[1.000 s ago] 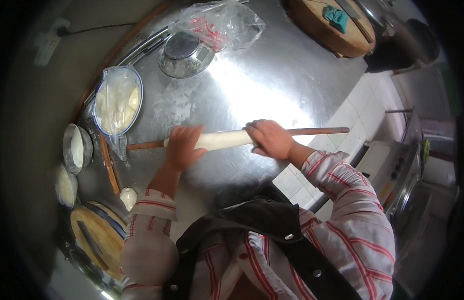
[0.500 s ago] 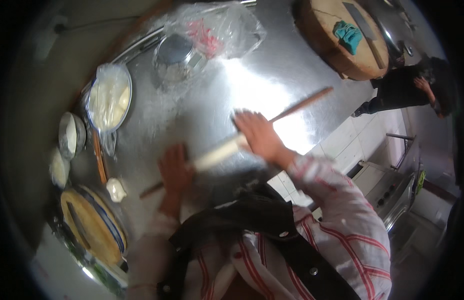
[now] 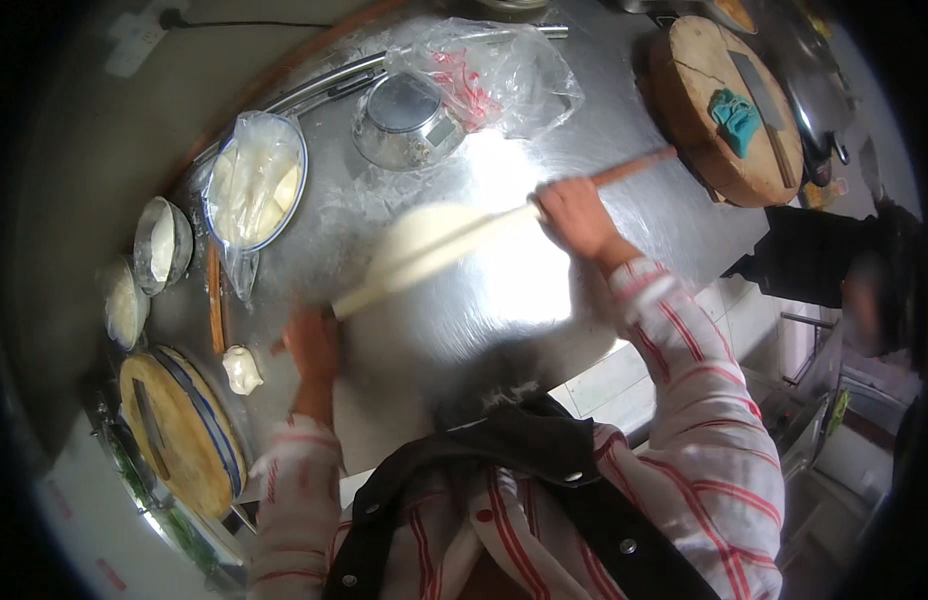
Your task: The person rolls a ball of dough into a large, thin, circular sheet using a long wooden rolling pin on a stainless steel countertop. They repeatedly flip and rotate the dough while rolling to achieve an even shape. Another person is visible in the background working at a separate station.
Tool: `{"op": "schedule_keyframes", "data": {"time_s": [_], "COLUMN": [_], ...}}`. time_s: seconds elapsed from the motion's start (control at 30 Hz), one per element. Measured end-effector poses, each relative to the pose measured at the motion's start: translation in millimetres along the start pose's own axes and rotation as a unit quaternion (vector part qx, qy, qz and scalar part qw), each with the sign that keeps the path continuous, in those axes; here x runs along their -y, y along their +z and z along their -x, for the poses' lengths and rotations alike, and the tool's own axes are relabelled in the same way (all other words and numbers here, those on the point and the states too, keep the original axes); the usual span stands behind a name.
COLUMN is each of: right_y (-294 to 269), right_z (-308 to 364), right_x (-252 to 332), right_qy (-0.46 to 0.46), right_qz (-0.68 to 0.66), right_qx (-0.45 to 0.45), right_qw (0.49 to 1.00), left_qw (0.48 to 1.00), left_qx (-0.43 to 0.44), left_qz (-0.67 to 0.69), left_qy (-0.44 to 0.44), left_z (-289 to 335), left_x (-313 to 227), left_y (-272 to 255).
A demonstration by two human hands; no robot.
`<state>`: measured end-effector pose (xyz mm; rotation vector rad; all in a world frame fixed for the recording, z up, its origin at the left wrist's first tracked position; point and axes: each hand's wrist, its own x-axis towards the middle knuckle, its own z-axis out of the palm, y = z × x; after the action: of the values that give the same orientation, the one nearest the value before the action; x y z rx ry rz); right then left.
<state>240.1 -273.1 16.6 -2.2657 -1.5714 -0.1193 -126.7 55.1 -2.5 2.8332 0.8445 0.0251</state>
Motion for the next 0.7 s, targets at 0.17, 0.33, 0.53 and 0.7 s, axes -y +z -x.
{"op": "schedule_keyframes", "data": {"time_s": [0.17,0.33,0.53,0.7], "right_y": [4.5,19.6,22.0,11.6], "right_z": [64.0,-58.5,-52.4,-0.7], "right_x": [32.7,-35.1,-41.4,-19.7], "right_qy": [0.029,0.13,0.077,0.119], "right_qz": [0.022,0.024,0.066,0.109], "right_qx": [-0.019,-0.095,-0.07,-0.062], "right_qw": [0.999,0.987,0.992,0.985], "left_qw": [0.999,0.997,0.999,0.996], "left_qx": [-0.015,-0.062,0.042,-0.018], "left_qz": [-0.052,0.036,0.005,0.001], "left_qy": [-0.005,0.028,0.002,0.088], "left_z": [57.5,-83.1,-73.1,6.3], "left_x": [-17.6,39.8,8.0,-10.0], "left_y": [14.6,-3.8,-29.4,-7.0]}}
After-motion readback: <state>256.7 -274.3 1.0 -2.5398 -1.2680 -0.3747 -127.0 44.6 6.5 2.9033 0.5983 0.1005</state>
